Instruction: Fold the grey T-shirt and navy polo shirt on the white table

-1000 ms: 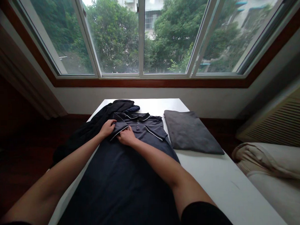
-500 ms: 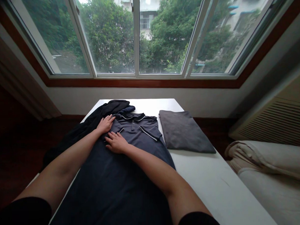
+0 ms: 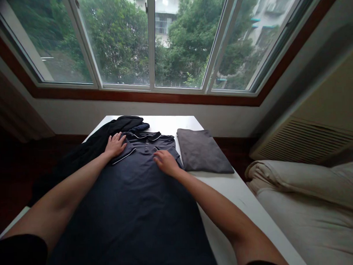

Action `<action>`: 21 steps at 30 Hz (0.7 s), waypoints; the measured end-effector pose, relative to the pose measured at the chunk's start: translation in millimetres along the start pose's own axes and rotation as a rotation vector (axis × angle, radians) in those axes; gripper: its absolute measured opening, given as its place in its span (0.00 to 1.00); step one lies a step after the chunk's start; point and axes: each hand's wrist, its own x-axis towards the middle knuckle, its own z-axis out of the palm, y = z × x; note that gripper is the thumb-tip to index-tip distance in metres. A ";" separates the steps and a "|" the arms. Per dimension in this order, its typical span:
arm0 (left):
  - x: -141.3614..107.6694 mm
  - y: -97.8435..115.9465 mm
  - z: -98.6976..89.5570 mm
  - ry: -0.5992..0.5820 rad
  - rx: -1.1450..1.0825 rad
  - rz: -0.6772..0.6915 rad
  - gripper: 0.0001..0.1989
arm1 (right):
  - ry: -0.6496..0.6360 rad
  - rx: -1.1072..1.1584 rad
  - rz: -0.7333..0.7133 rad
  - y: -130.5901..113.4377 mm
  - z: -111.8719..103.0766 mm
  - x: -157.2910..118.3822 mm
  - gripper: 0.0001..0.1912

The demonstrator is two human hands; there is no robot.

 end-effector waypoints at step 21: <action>-233.2 330.4 -66.6 -0.358 -0.351 1.150 0.14 | -0.285 -0.278 0.447 155.5 -37.0 102.5 0.25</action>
